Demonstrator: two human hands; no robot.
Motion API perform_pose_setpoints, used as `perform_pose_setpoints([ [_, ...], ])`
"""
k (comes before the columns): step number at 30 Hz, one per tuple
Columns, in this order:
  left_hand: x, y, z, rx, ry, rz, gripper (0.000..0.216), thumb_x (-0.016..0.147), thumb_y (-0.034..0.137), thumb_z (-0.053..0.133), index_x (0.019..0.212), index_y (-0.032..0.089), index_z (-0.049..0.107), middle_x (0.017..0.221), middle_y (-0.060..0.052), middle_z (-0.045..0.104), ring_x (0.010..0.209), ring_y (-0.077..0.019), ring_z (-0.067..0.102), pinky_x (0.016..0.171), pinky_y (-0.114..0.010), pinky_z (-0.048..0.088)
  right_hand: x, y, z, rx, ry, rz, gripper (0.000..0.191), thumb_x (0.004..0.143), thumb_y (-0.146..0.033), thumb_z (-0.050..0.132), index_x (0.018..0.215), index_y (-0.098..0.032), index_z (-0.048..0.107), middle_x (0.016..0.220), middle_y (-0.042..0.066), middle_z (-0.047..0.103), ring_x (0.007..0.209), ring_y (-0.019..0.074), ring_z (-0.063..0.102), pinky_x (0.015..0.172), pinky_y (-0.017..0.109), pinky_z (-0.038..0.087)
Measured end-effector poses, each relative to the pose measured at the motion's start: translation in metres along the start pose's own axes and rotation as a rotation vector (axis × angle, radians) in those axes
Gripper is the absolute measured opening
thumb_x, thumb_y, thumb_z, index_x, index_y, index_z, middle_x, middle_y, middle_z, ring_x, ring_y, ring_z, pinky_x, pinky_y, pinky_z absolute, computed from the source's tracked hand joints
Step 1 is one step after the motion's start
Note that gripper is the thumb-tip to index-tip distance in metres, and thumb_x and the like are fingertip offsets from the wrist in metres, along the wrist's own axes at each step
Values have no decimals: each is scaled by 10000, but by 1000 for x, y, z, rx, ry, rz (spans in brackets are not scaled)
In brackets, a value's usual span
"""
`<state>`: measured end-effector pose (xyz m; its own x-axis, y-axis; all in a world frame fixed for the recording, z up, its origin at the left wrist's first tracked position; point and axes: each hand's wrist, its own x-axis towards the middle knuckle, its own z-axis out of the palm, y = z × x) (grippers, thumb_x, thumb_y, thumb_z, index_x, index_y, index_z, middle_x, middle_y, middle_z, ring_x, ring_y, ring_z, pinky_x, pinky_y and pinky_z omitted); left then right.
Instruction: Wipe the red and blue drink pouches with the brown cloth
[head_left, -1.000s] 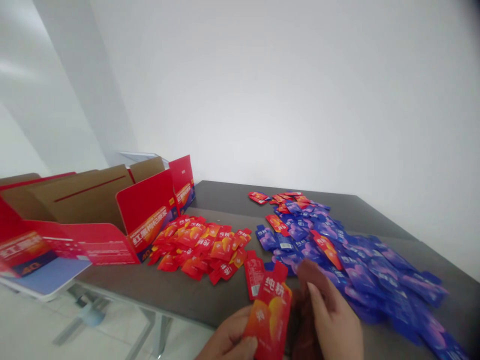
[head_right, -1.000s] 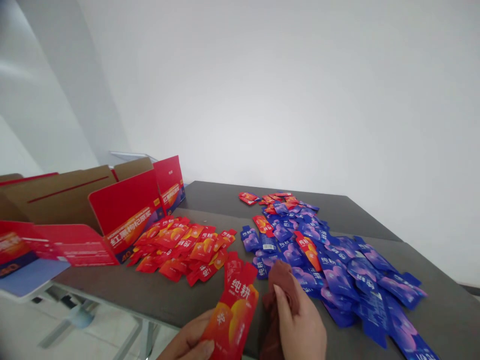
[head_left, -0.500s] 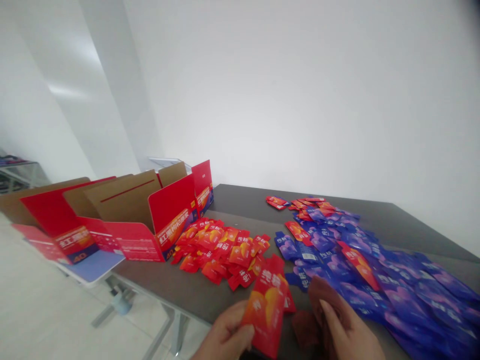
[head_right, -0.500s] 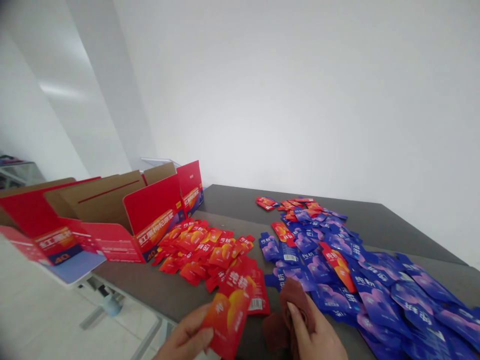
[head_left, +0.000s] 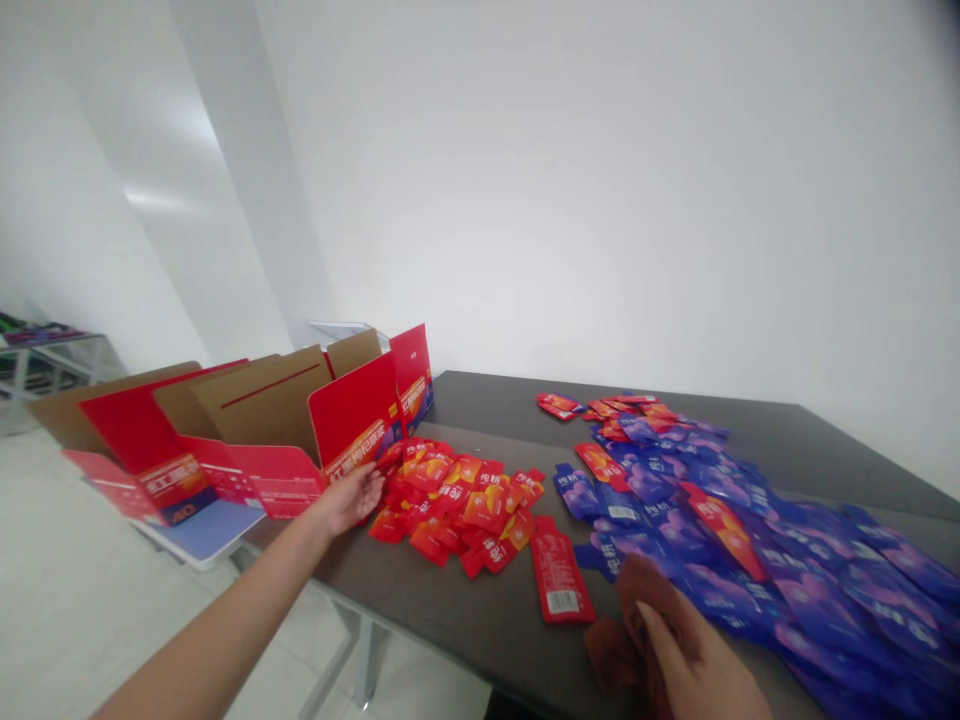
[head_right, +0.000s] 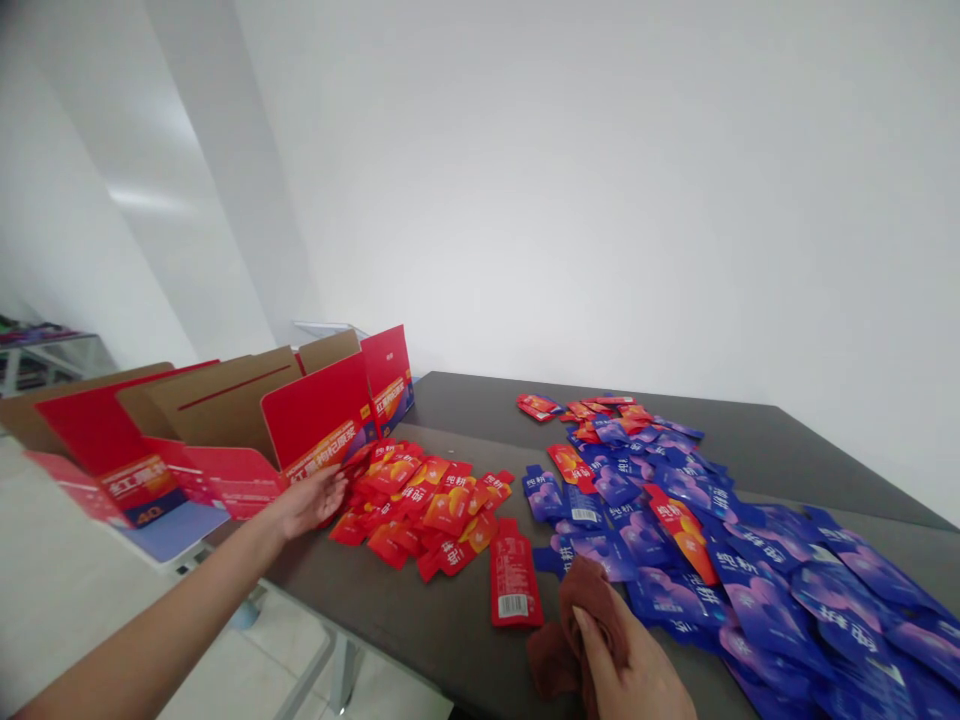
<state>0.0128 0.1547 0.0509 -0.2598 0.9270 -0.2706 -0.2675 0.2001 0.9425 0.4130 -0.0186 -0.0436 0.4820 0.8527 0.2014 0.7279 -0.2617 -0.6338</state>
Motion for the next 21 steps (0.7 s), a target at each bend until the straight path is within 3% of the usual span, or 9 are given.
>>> perform_pose_setpoints([
  [4,-1,-11,-4,20,86,62,190,922,308,556,942,125,601,805,2,620,602,-92,578,544,-235,504,-1,1,1,28,-51,73,567,770,-615,463,1109,-219,685,985,113,740,854,308,703,660,358,544],
  [7,-13,-22,0,50,126,172,122,903,237,561,872,126,601,684,37,584,531,-74,534,526,-195,457,-2,2,2,89,-31,95,567,768,-613,475,1123,-219,676,1058,107,723,937,314,687,722,375,544],
  [10,-38,-34,18,82,96,317,81,835,196,616,905,158,630,641,60,589,556,-71,541,579,-158,436,-3,3,3,154,-16,104,569,777,-612,478,1137,-215,670,1077,106,717,990,310,672,772,375,539],
  [13,-74,-53,51,216,-101,410,235,774,241,683,1002,187,674,721,30,665,649,-116,594,670,-194,469,-5,4,4,184,-9,90,572,799,-604,466,1159,-204,659,1114,115,702,1045,315,648,822,385,524],
  [16,-110,-82,87,638,-477,587,250,843,264,584,1066,206,680,971,-41,714,900,-194,645,837,-286,493,-7,5,4,192,9,61,562,817,-597,460,1176,-207,649,1139,118,691,1065,310,638,834,382,518],
  [18,-126,-104,107,857,-642,719,315,842,245,579,1149,231,650,1143,-59,682,1063,-225,611,958,-346,457,-7,6,5,203,10,71,569,817,-603,461,1179,-204,643,1137,121,691,1062,308,639,839,386,515],
  [21,-136,-131,128,1111,-705,871,463,809,261,641,1264,216,568,1345,-87,561,1236,-261,503,1067,-413,378,-6,10,7,258,23,80,587,805,-616,464,1164,-188,644,1152,126,683,1077,309,630,881,396,493],
])
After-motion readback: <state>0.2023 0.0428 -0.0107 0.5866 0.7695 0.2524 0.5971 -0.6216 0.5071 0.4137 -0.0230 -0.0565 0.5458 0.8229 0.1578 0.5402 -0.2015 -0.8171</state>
